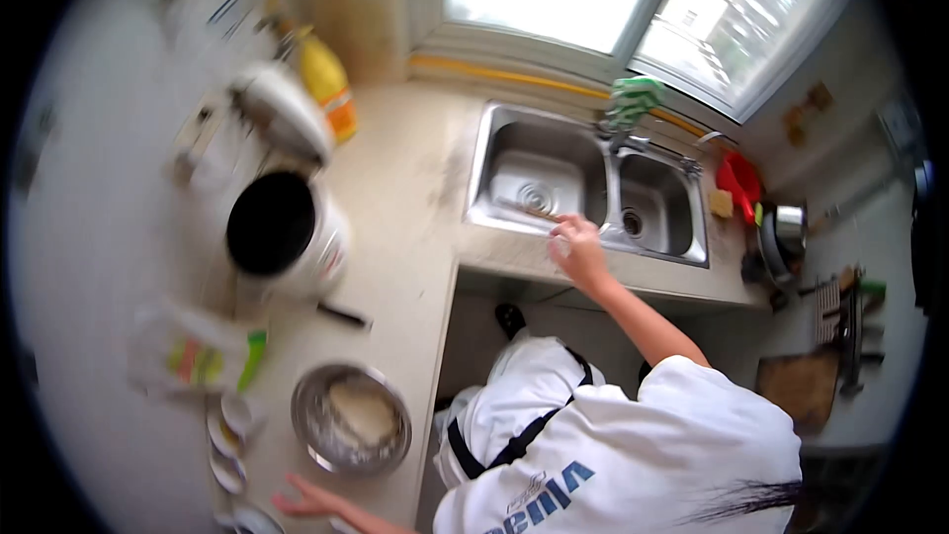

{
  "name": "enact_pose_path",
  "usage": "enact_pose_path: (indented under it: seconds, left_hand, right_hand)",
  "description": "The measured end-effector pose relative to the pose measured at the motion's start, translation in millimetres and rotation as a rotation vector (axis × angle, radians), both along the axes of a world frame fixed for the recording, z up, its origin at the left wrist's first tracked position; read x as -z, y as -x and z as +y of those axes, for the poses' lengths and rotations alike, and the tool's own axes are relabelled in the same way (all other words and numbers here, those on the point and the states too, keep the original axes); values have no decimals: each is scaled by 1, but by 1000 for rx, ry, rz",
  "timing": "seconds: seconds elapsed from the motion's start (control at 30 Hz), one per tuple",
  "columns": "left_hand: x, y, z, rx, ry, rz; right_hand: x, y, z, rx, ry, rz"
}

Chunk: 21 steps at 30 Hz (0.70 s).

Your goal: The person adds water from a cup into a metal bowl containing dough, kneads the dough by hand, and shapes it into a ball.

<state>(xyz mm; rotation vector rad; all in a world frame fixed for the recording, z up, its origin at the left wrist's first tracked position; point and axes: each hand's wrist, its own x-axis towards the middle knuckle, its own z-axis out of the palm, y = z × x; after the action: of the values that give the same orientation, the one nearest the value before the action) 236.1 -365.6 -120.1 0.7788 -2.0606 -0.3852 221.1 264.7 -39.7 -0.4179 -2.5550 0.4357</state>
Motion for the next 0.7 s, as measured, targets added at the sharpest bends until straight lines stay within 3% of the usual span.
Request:
enact_pose_path:
  seconds: [0.07, 0.13, 0.2, 0.27, 0.33, 0.53, 0.7]
  left_hand:
    - [-54, 17, 76, 255, -28, 90]
    - [-91, 44, 205, 640, -102, -69]
    - [-88, 72, 327, 1136, -251, -156]
    - [-94, 91, 452, 1318, -196, -438]
    - [-85, 121, 548, 1518, -109, -499]
    - [-88, 181, 731, 1674, 169, -426]
    - [-87, 195, 786, 1688, 224, -446]
  right_hand:
    - [27, -9, 111, 316, 165, 138]
    - [50, -11, 209, 726, 433, 261]
    - [70, -9, 290, 870, 264, 250]
    - [77, 7, 349, 977, 315, 181]
    - [64, 28, 389, 1013, 337, 120]
    - [65, 57, 464, 985, 14, -342]
    - [70, 57, 470, 870, 207, -404]
